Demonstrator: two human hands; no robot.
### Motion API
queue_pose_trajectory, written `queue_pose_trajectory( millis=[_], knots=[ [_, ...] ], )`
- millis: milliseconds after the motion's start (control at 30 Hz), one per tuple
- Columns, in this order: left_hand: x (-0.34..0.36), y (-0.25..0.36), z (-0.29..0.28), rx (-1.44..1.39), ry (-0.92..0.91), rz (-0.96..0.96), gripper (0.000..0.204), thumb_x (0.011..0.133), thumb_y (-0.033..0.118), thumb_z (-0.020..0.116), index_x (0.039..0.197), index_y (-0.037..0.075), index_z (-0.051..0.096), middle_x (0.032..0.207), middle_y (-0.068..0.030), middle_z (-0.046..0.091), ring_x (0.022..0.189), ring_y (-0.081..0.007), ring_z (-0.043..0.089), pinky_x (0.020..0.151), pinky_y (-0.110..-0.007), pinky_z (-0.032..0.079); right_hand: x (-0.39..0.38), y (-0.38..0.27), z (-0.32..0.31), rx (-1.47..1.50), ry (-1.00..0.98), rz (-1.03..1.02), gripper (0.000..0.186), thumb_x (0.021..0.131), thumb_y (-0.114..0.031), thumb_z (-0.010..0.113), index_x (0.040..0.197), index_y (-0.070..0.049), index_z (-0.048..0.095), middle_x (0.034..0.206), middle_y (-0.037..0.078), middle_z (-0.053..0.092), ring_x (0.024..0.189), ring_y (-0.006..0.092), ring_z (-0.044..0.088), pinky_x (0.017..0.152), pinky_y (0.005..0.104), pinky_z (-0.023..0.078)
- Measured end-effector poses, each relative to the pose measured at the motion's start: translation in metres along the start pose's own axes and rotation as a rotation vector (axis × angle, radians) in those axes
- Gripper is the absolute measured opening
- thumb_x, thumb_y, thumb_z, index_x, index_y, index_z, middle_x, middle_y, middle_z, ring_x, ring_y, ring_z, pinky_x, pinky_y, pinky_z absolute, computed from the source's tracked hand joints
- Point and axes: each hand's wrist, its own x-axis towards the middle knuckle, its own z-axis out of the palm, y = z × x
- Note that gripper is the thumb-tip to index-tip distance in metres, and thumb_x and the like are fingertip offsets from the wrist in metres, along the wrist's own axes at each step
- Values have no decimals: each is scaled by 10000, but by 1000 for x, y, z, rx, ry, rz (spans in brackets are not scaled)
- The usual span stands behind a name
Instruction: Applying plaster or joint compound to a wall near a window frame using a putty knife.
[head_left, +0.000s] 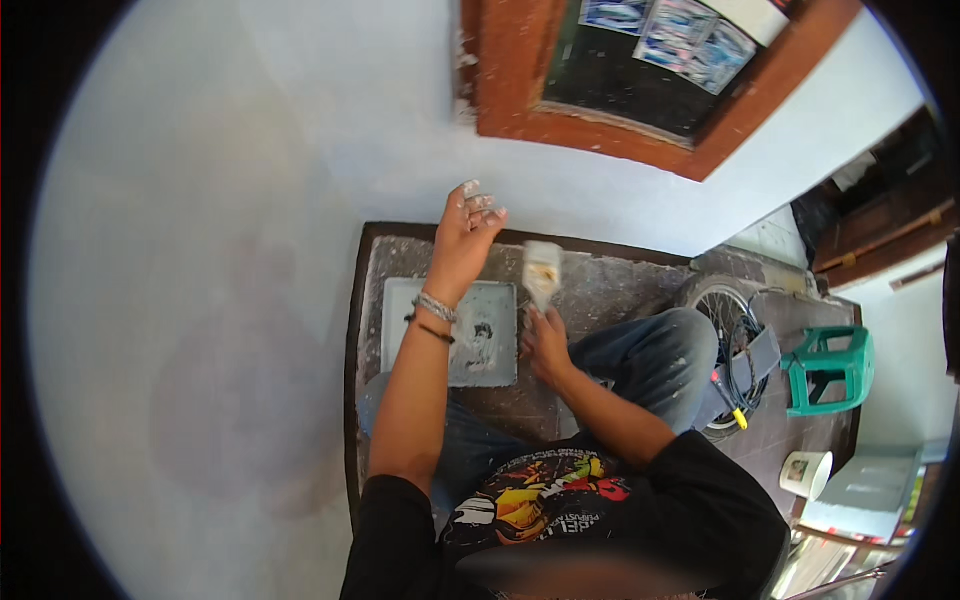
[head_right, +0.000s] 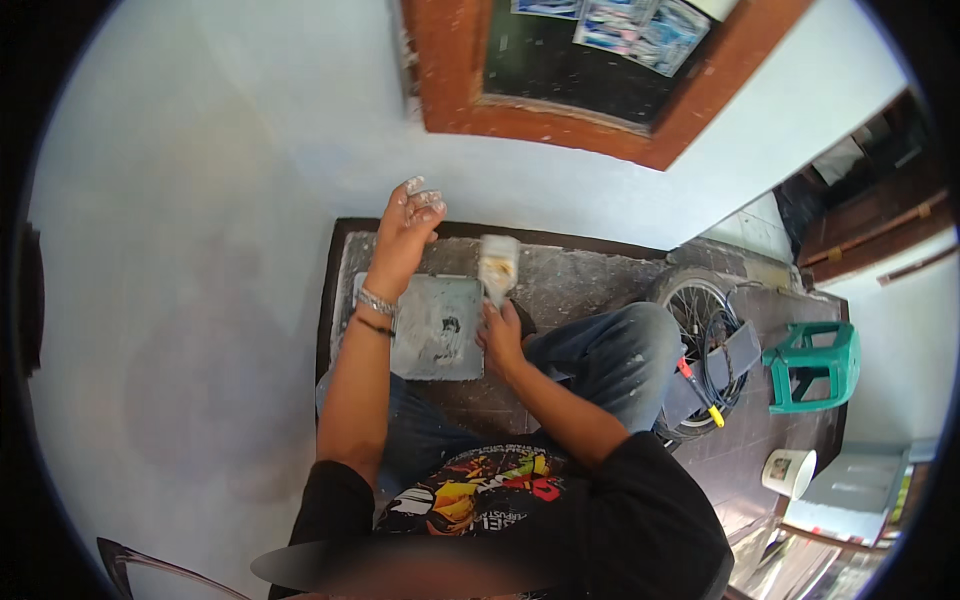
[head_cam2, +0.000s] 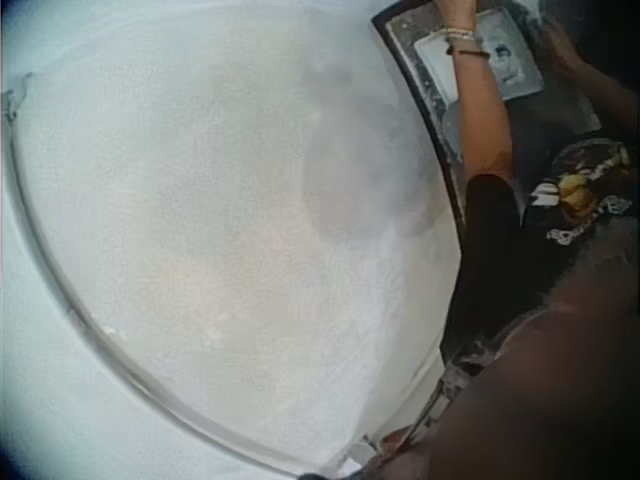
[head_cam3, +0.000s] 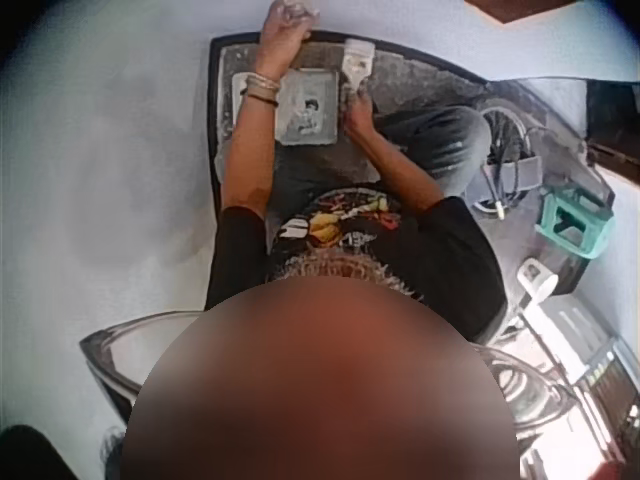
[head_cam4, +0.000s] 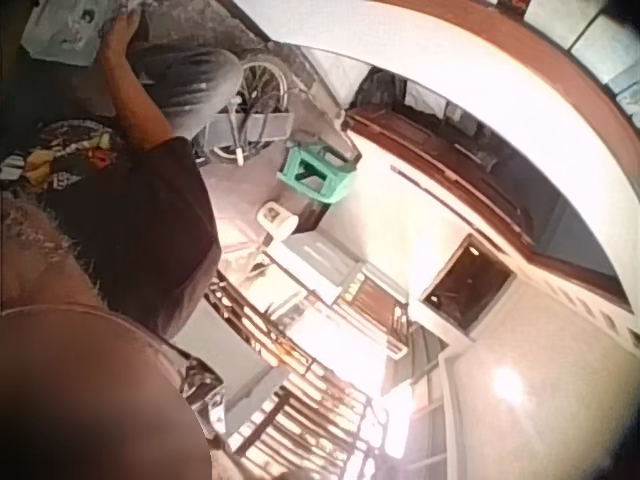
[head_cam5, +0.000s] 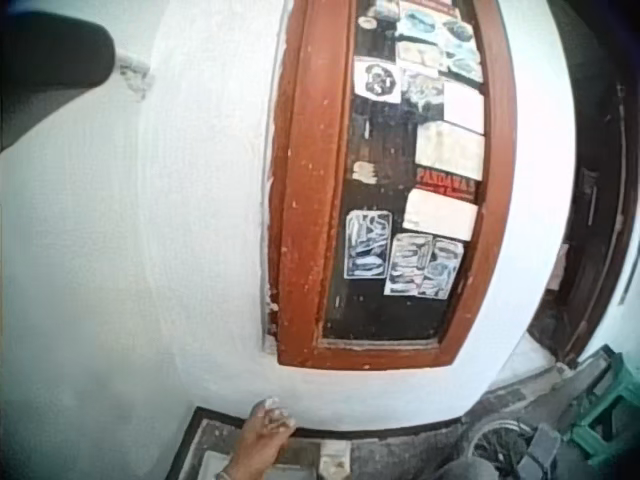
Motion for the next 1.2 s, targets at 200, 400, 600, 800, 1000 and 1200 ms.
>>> queue_pose_trajectory(
  millis=[200, 400, 600, 800, 1000, 1200],
  knots=[
    [88, -28, 70, -618, -120, -304, 342, 864, 335, 605, 1090, 106, 489, 1143, -83, 524, 1000, -216, 546, 905, -383, 411, -39, -131, -22, -33, 101, -566, 168, 908, -153, 536, 1043, -116, 444, 686, -45, 434, 499, 45, 390, 412, 186, 324],
    [110, -33, 121, -683, 22, -172, 549, 833, 397, 653, 1197, 67, 408, 1150, -135, 504, 1033, -242, 533, 875, -392, 446, -49, -249, -41, 127, -53, -947, 78, 922, -132, 510, 929, -89, 446, 676, -12, 439, 490, 62, 388, 440, 198, 320],
    [125, -34, 122, -298, 261, -157, 323, 844, 386, 645, 799, 110, 484, 627, 1, 556, 537, -104, 574, 453, -220, 443, -50, -237, -64, 266, -25, -920, 99, 913, -148, 526, 947, -86, 457, 682, -2, 448, 484, 71, 390, 438, 212, 311],
    [128, -31, 115, -210, 149, -182, 311, 865, 380, 618, 797, 99, 504, 668, -23, 591, 564, -117, 601, 464, -224, 448, -47, -234, -79, 246, -7, -884, 141, 898, -160, 543, 975, -77, 459, 674, 5, 450, 465, 72, 389, 425, 219, 306],
    [130, -27, 101, -146, 147, -158, 318, 864, 394, 614, 800, 95, 524, 641, -28, 594, 562, -118, 603, 467, -230, 452, -50, -228, -62, 217, -64, -766, 136, 901, -155, 537, 983, -75, 462, 681, 11, 454, 465, 72, 385, 414, 217, 308],
    [129, -30, 121, -121, 136, -144, 382, 829, 420, 647, 891, 65, 523, 718, -43, 608, 578, -139, 610, 502, -256, 499, -35, -215, -53, 0, -46, -836, 188, 899, -143, 544, 1048, -45, 485, 713, 0, 472, 524, 57, 398, 446, 201, 329]
  ],
)
